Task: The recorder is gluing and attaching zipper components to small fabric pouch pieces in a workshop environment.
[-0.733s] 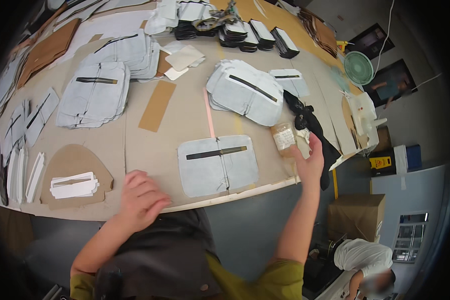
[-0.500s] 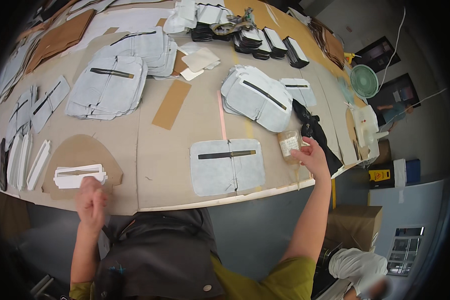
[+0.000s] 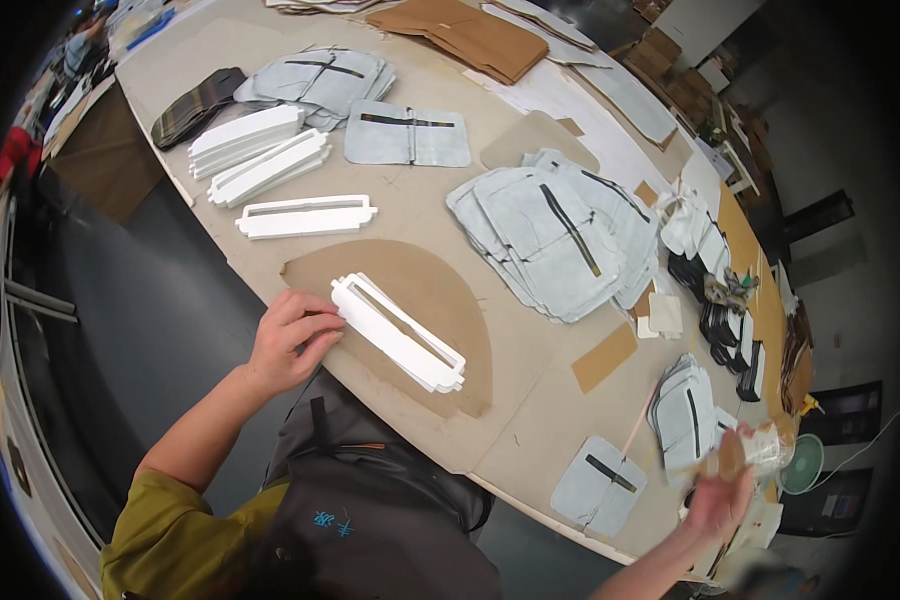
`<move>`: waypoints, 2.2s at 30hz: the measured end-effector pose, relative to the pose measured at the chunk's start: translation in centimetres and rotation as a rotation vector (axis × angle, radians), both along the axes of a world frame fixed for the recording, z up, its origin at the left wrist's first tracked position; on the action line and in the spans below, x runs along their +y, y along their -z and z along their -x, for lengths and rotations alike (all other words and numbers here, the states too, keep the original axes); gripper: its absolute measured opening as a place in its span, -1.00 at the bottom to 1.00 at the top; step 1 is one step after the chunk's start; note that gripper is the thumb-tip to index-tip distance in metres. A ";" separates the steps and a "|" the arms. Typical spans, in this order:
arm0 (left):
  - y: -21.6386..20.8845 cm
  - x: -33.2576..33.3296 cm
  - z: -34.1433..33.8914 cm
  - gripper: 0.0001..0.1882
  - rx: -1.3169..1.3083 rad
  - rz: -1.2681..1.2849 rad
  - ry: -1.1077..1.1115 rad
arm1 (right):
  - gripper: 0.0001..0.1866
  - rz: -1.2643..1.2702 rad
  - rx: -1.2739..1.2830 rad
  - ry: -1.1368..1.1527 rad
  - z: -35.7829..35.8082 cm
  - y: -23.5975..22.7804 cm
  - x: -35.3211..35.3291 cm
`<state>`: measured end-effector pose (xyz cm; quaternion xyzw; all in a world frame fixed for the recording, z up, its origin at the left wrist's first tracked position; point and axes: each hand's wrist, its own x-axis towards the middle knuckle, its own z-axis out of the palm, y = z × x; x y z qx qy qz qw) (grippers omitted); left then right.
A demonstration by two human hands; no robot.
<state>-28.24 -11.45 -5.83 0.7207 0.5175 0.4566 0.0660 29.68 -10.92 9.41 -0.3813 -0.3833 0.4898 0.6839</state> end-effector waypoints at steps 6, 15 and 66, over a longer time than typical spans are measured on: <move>1.4 0.7 -0.6 -0.76 -0.052 -0.059 -0.067 | -0.10 0.035 0.127 -0.518 21.2 4.5 11.5; 1.9 1.1 -1.1 -0.79 0.004 -0.099 -0.181 | -0.36 0.062 -0.193 -0.520 42.7 9.1 16.2; 1.5 0.9 -1.0 -0.76 0.084 0.003 -0.157 | -0.44 0.190 -0.556 -0.559 37.1 9.8 15.7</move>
